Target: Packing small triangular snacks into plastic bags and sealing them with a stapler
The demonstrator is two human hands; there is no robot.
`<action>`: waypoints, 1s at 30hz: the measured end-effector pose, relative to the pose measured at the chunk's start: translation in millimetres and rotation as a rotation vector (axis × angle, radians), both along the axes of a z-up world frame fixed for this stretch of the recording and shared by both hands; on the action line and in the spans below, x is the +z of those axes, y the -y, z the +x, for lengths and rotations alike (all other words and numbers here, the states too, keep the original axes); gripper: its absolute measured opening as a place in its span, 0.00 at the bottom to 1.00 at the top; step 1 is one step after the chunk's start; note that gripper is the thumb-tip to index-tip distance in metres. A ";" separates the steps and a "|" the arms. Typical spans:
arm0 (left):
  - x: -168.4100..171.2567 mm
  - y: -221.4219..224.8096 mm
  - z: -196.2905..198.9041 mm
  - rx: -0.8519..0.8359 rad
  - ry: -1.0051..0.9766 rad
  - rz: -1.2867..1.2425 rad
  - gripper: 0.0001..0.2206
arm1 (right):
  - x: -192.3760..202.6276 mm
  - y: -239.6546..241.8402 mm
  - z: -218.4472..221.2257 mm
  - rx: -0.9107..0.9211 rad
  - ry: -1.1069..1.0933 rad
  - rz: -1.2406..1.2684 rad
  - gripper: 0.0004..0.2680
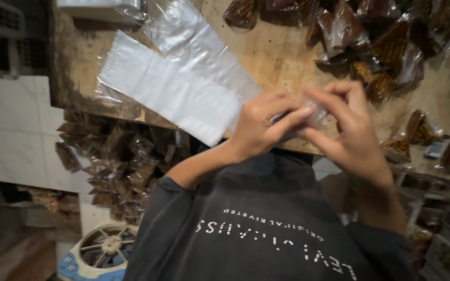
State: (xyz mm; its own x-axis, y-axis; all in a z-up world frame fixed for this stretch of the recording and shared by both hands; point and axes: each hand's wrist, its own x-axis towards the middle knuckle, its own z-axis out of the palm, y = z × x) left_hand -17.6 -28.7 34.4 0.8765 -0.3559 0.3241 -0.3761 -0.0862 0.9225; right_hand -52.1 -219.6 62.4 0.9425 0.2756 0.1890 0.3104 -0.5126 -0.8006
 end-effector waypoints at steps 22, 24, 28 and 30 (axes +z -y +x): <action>-7.1 -7.2 -0.6 -0.153 0.445 0.364 0.14 | -99.2 34.1 -4.2 -0.396 -0.420 0.125 0.11; -12.3 -4.2 8.5 -0.168 0.371 0.422 0.13 | -130.9 49.1 -6.6 -0.435 -0.134 -0.370 0.06; -26.3 8.0 18.3 0.031 0.494 0.278 0.07 | -180.5 79.2 -29.1 -0.606 -0.099 -0.806 0.15; -30.8 11.9 10.8 0.065 0.451 0.230 0.06 | -186.0 86.9 -35.0 -0.578 -0.086 -0.587 0.13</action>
